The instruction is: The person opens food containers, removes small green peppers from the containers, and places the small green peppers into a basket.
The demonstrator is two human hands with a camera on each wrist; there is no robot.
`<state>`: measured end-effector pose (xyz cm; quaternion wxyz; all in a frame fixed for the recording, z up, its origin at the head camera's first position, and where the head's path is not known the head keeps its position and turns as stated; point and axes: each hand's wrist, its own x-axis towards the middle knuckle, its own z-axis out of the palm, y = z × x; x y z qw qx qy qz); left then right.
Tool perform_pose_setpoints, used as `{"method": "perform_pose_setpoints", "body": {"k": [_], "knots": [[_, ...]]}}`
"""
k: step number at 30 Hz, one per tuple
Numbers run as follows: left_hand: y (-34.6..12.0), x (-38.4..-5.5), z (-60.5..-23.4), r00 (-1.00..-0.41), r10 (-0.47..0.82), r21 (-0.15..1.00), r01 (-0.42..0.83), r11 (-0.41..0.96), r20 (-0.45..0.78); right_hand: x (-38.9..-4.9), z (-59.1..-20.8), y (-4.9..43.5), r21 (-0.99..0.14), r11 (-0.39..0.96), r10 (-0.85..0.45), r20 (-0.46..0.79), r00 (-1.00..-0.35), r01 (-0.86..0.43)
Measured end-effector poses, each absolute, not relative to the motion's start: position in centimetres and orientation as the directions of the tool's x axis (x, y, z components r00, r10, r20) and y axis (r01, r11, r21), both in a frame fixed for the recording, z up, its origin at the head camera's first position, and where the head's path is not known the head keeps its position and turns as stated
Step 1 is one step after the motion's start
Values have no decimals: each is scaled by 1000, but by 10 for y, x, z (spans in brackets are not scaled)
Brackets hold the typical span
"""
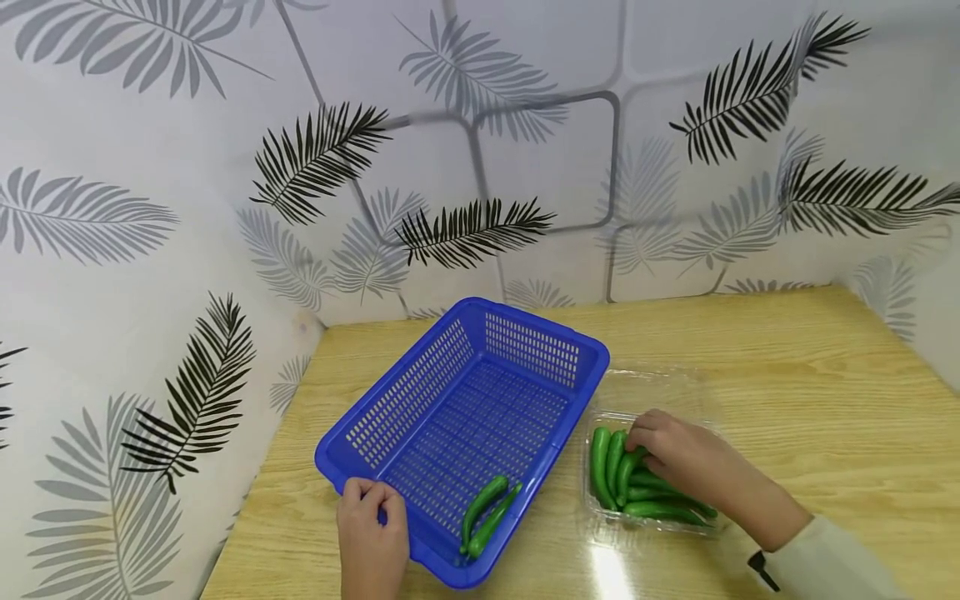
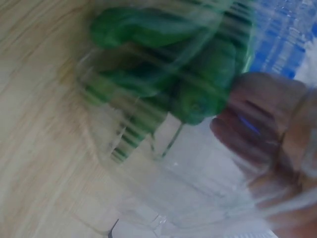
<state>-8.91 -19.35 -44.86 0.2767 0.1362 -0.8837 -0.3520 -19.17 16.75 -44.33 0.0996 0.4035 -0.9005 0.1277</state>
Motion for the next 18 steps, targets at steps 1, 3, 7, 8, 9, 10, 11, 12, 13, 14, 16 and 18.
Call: {"method": "perform_pose_setpoints", "body": {"k": [1,3,7,8,9,10,11,12,13,14,16,18], "knots": [[-193,-89,-448,-809,-434,696,-44,717,396,-192,-444,168,-145,635,-707,289,-646,-759],[-193,-89,-448,-812,-435,695,-51,717,390,-192,-444,170,-133,620,-717,304,-627,-773],[-193,-89,-447,-819,-443,700,-73,711,364,-191,-445,173,-127,590,-734,327,-596,-797],[-193,-89,-447,-820,-444,700,-77,710,360,-191,-444,174,-132,581,-738,332,-588,-803],[-193,-89,-448,-821,-446,701,-81,708,356,-191,-444,175,-141,570,-742,337,-580,-810],[-193,-89,-448,-821,-447,702,-80,707,356,-191,-443,175,-149,560,-743,344,-574,-815],[-193,-89,-449,-821,-447,703,-81,707,355,-190,-442,175,-159,548,-745,354,-566,-821],[-193,-90,-449,-822,-448,703,-83,707,353,-190,-441,176,-169,535,-745,367,-556,-828],[-193,-90,-449,-822,-447,703,-83,707,353,-190,-440,176,-177,520,-745,384,-545,-836],[-194,-90,-449,-822,-447,703,-82,707,353,-190,-439,177,-184,508,-743,401,-536,-841],[-194,-90,-449,-822,-444,702,-78,708,356,-190,-436,177,-194,489,-731,441,-521,-850],[-195,-91,-450,-820,-441,700,-72,711,364,-190,-433,177,-207,472,-716,477,-510,-857]]}}
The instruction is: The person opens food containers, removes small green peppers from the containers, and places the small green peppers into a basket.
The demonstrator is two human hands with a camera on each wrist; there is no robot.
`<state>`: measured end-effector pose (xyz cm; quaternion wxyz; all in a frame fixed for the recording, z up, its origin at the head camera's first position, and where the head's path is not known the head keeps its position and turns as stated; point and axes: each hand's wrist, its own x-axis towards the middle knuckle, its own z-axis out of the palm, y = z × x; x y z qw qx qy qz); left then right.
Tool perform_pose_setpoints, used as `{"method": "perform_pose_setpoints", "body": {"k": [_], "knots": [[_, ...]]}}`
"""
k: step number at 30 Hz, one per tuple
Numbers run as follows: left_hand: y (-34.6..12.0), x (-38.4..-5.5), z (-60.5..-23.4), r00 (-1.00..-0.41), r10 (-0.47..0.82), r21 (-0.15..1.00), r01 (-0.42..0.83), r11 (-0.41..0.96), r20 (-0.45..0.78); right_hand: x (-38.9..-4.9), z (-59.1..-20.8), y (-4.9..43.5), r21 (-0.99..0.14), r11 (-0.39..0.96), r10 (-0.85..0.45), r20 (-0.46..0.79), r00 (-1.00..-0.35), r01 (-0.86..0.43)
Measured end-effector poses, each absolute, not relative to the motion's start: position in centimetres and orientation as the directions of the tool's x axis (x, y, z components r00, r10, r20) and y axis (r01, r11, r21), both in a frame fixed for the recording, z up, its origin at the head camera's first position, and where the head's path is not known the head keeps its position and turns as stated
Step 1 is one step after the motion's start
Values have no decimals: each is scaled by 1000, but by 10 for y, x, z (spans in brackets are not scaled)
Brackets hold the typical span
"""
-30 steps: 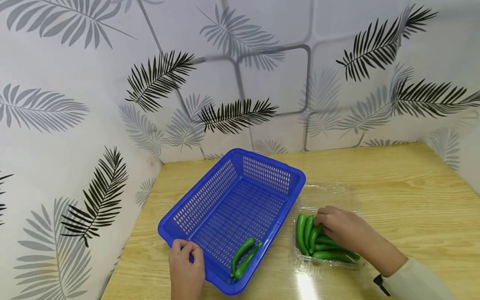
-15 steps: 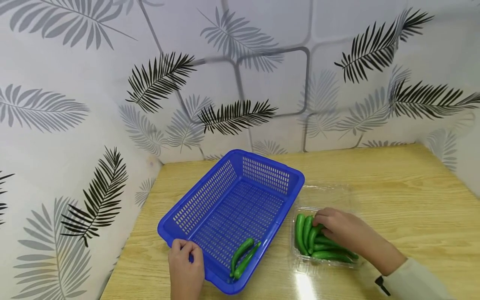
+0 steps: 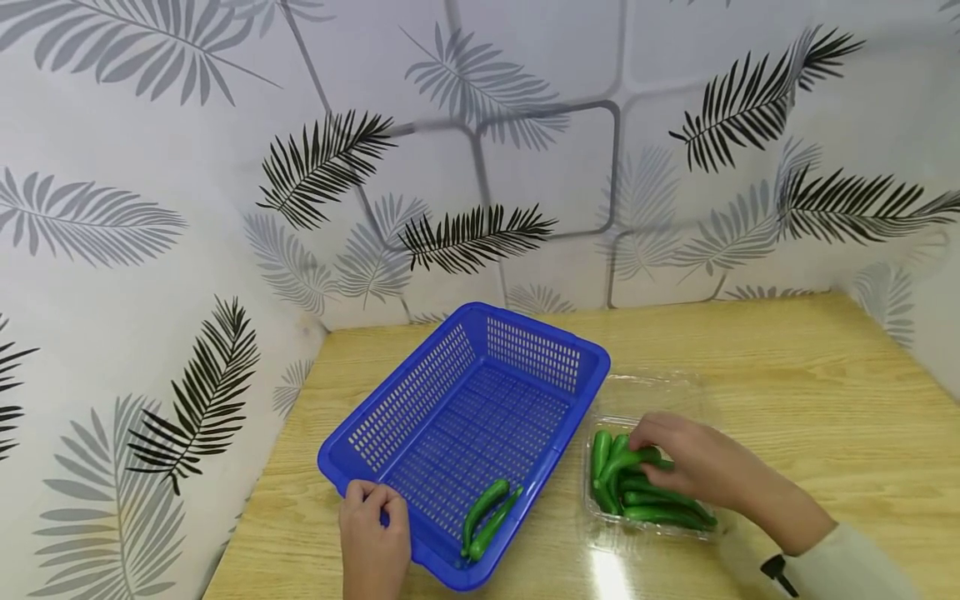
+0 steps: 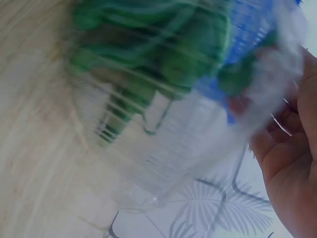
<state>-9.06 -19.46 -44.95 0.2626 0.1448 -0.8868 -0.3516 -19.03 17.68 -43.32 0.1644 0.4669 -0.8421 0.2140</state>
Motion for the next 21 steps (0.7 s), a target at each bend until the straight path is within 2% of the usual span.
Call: {"method": "perform_pose_setpoints", "body": {"k": [12,21], "knots": [[-194,-90,-448,-826,-449,702,-93,706,342,-194,-411,159,-222,398,-693,563,-451,-890],[-195,-90,-449,-833,-448,709,-99,699,325,-198,-396,124,-110,331,-718,615,-325,-937]]}}
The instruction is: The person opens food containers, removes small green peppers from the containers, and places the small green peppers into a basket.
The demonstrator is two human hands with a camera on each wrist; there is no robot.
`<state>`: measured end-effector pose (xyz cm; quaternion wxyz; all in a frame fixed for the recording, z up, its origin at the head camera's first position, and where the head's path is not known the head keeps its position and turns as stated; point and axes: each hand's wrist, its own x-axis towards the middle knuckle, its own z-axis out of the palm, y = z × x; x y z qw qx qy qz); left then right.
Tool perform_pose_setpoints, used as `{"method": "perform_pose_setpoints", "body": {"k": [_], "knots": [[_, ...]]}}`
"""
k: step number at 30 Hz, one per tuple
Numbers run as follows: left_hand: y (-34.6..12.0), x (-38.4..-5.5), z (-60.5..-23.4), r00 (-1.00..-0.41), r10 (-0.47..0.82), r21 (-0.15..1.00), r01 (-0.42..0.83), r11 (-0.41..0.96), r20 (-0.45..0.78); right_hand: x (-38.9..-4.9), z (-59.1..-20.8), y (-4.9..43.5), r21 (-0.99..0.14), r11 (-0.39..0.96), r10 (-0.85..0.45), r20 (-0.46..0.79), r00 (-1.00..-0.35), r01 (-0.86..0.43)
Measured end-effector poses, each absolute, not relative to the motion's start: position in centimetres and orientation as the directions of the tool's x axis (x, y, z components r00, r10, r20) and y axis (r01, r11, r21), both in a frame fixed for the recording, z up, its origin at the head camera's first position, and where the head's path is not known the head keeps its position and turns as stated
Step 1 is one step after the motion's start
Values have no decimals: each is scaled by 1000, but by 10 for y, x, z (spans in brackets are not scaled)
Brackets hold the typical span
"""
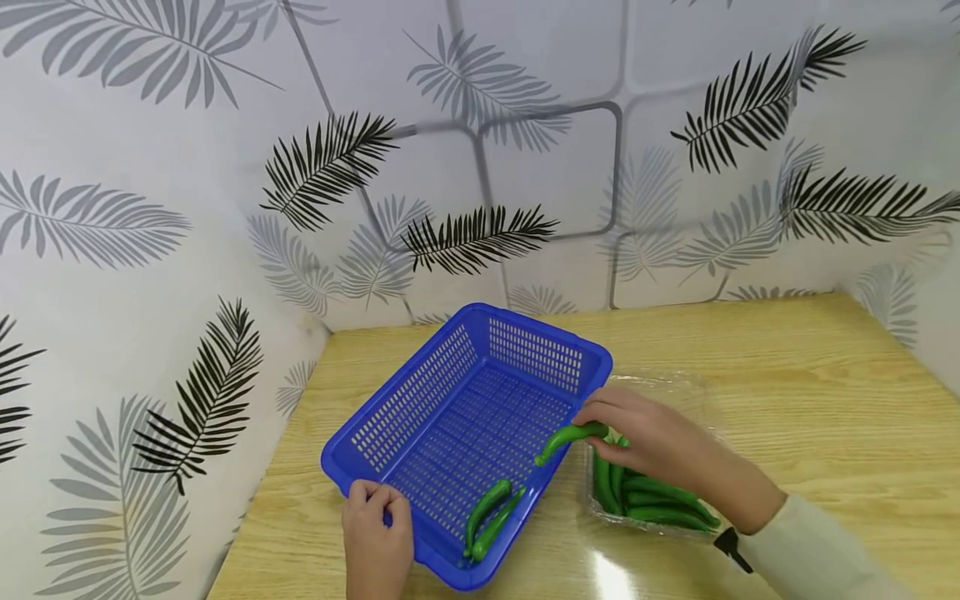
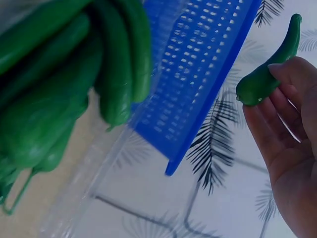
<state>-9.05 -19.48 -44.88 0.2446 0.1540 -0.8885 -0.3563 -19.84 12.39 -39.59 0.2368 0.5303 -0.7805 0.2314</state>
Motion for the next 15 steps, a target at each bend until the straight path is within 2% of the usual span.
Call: {"method": "perform_pose_setpoints", "body": {"k": [5,12,15], "knots": [[-195,-90,-451,-827,-445,708,-82,701,345,-198,-390,103,-95,277,-748,603,-276,-956],[-195,-91,-451,-817,-440,701,-63,710,373,-193,-389,84,-96,259,-794,545,-268,-961],[-196,-91,-451,-823,-445,707,-78,703,352,-190,-388,76,-107,269,-817,501,-285,-957]]}}
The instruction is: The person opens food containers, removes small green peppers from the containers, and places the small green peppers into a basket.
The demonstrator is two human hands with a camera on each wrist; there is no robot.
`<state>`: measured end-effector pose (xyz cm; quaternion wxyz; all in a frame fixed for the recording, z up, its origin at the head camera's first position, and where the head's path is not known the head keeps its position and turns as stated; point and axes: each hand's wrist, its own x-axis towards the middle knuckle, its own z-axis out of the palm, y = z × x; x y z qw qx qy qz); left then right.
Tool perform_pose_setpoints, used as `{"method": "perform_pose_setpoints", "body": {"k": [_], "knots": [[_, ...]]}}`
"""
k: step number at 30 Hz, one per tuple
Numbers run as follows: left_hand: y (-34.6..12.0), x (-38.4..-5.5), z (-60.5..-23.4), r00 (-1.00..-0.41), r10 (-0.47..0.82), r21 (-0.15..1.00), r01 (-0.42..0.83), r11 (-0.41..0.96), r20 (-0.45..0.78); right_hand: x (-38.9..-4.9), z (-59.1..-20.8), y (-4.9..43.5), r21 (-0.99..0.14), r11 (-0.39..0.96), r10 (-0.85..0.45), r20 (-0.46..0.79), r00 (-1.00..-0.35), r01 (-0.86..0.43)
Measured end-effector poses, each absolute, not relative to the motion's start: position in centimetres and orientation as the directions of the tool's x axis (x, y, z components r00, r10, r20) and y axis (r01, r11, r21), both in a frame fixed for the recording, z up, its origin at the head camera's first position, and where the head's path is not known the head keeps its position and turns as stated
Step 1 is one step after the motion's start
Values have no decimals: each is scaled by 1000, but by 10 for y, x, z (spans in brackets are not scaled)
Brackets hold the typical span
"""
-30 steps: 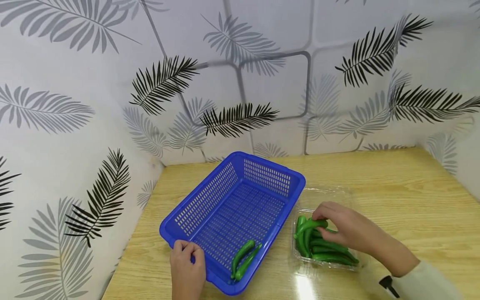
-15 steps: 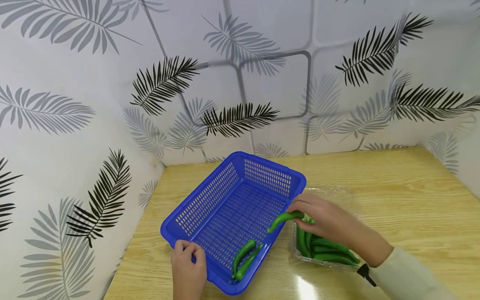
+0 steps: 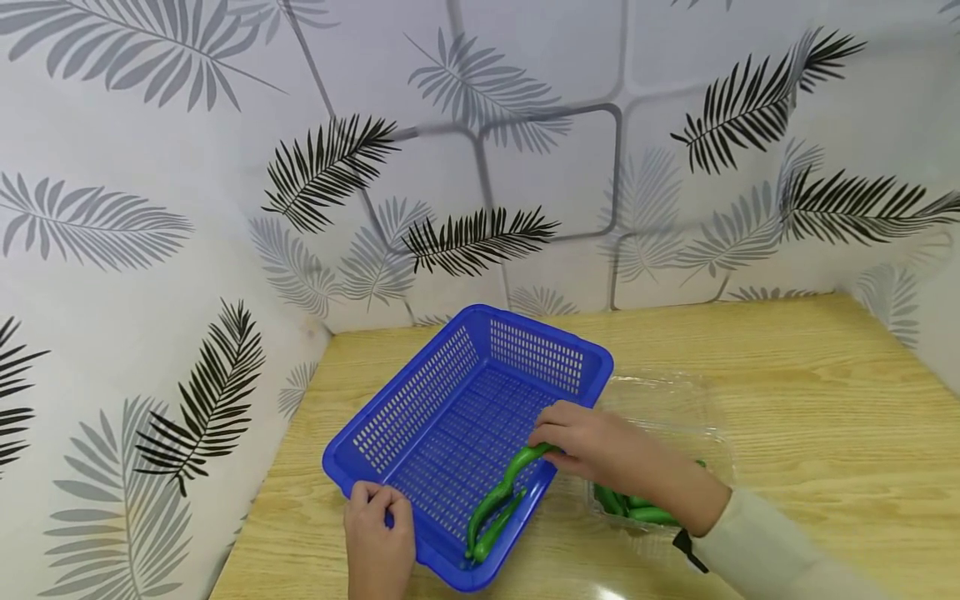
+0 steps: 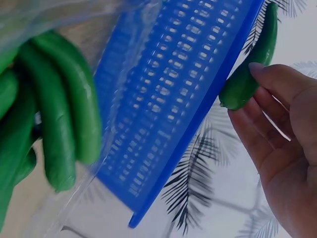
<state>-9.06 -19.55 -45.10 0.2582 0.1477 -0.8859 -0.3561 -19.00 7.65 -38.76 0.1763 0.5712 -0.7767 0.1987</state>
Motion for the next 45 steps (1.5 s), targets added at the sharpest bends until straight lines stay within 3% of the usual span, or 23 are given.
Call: {"method": "perform_pose_setpoints", "body": {"k": [5,12,23,35,45], "knots": [[-196,-91,-450,-834,-449,715,-98,693,321,-184,-387,61,-93,322,-858,392,-332,-942],[-195,-91,-451,-834,-448,714,-97,693,322,-177,-391,43,-8,333,-891,324,-317,-943],[-195,-91,-449,-813,-433,692,-53,720,389,-169,-389,12,-20,397,-909,126,-396,-918],[-193,-91,-449,-806,-440,689,-56,722,395,-169,-392,-7,-134,430,-897,47,-439,-893],[-193,-89,-448,-817,-447,699,-77,711,365,-182,-394,-12,-306,479,-877,-128,-463,-823]]}}
